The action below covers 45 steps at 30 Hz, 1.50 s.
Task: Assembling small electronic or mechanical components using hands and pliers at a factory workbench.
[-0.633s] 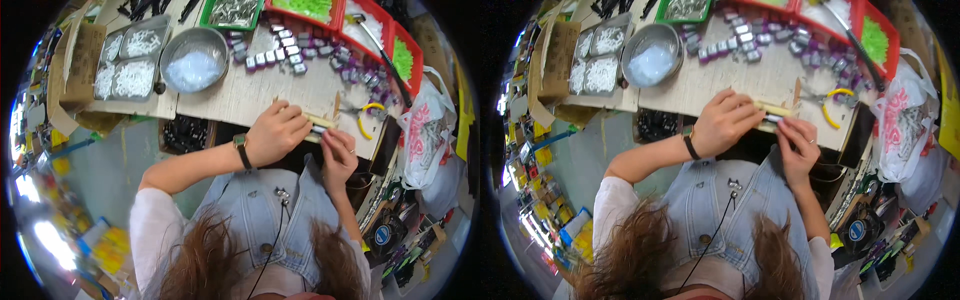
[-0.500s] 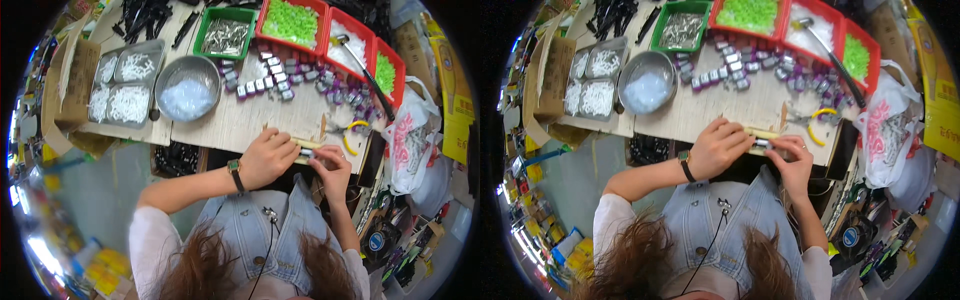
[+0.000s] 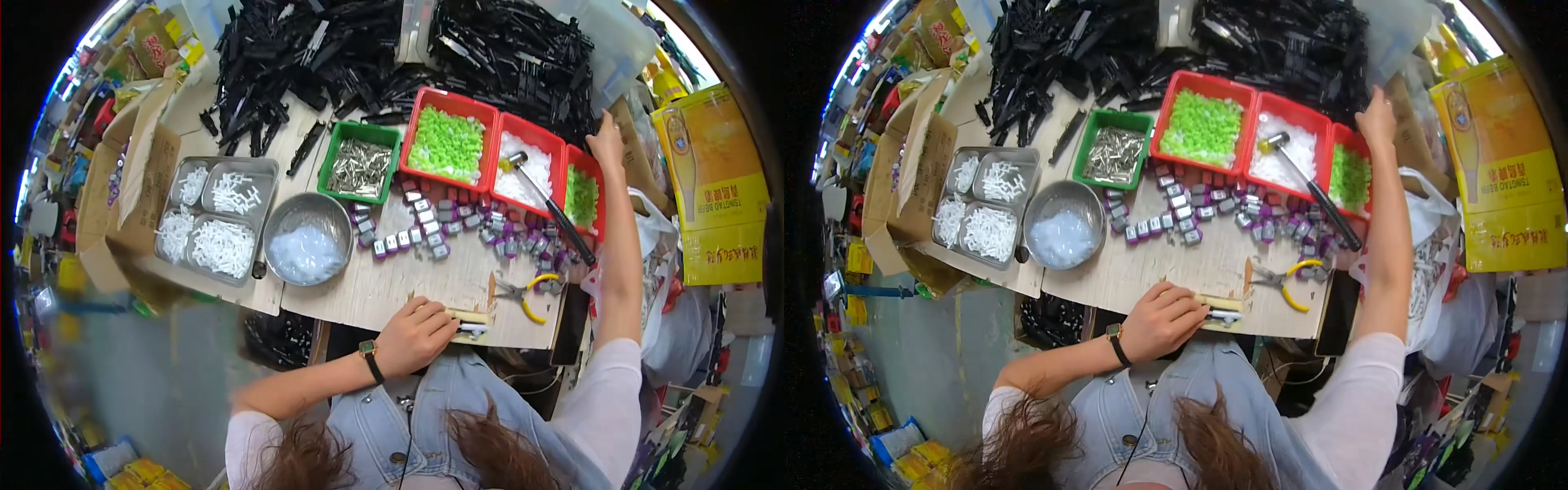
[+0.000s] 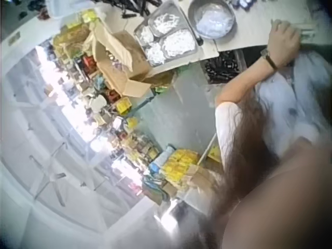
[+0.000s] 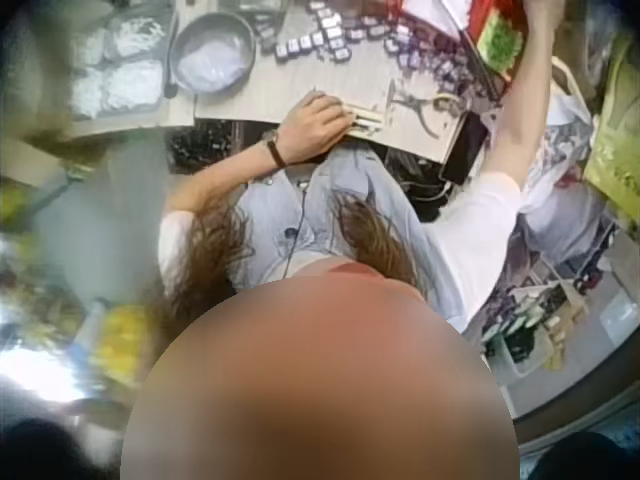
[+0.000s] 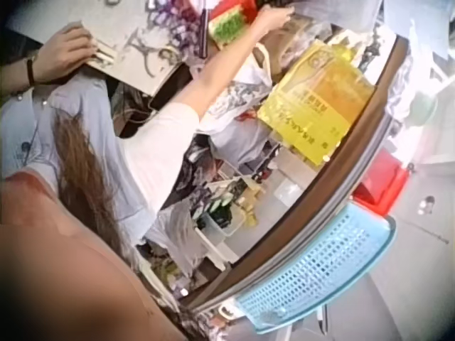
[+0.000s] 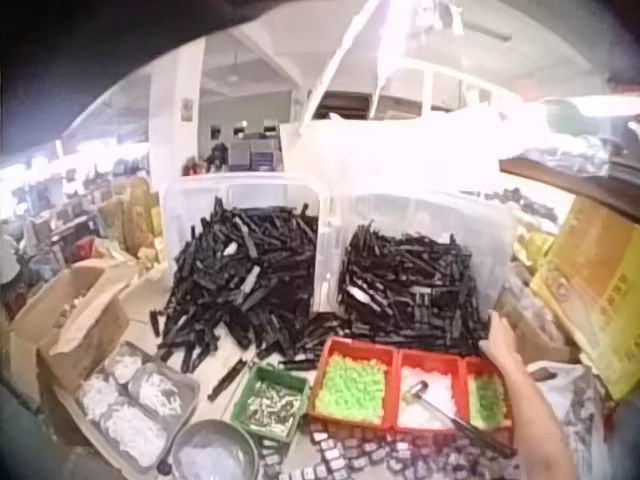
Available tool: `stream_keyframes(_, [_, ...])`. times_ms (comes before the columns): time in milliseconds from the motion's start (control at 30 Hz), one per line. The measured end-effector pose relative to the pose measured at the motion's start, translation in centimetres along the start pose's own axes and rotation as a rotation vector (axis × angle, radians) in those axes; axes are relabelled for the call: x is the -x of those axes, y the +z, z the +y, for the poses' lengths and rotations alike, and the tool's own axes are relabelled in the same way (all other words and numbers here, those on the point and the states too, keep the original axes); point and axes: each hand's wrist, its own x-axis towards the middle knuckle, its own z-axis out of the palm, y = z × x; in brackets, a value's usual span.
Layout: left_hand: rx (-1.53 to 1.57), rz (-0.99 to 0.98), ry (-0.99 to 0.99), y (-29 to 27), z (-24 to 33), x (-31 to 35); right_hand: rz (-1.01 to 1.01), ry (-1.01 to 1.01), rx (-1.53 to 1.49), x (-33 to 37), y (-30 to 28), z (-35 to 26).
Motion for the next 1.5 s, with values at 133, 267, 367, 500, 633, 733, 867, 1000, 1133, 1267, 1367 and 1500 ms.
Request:
stream_keyframes(133, [0.061,0.028,-0.077,0.1,0.0,-0.2,-0.369,-0.008,-0.13,-2.7,6.3,4.1])
stream_keyframes(267, [0.107,0.015,-0.179,-2.5,0.1,-1.9,-0.302,-0.196,-0.232,-2.3,0.2,-1.6])
stream_keyframes(367, [0.072,0.17,-0.175,-4.3,-0.5,-5.1,0.371,-0.545,-0.241,-0.5,-7.4,-8.0])
stream_keyframes(500, [0.179,0.407,-0.309,-7.8,0.0,-9.3,0.34,-0.704,-0.563,9.5,-14.8,-19.1])
stream_keyframes(633, [0.244,0.294,-0.233,-7.8,-0.6,-9.2,0.008,-0.842,-0.593,16.9,-22.0,-19.5])
stream_keyframes(733, [0.413,0.189,-0.378,-8.3,0.6,-7.9,-0.059,-0.895,-0.542,19.8,-22.8,-18.8])
stream_keyframes(867, [0.472,-0.091,-0.324,-8.2,1.0,-6.9,-0.174,-0.829,-0.661,22.8,-24.2,-19.5])
stream_keyframes(1000, [0.341,0.012,-0.173,-6.5,-0.1,-4.3,-0.632,-0.45,-0.814,24.8,-24.8,-16.9])
stream_keyframes(1133, [0.331,-0.028,-0.194,-3.7,-1.0,-1.0,-0.762,-0.117,-1.051,29.6,-22.2,-16.1])
stream_keyframes(1267, [0.154,0.001,-0.094,-2.4,-1.1,1.0,-0.675,-0.246,-0.945,31.7,-21.2,-16.2])
stream_keyframes(1367, [0.106,0.001,-0.107,-1.9,-1.7,1.6,-0.642,-0.229,-0.931,32.5,-20.7,-16.5])
stream_keyframes(1500, [0.104,-0.065,-0.15,-2.1,-1.4,1.4,-0.593,-0.188,-0.969,33.6,-19.6,-16.2])
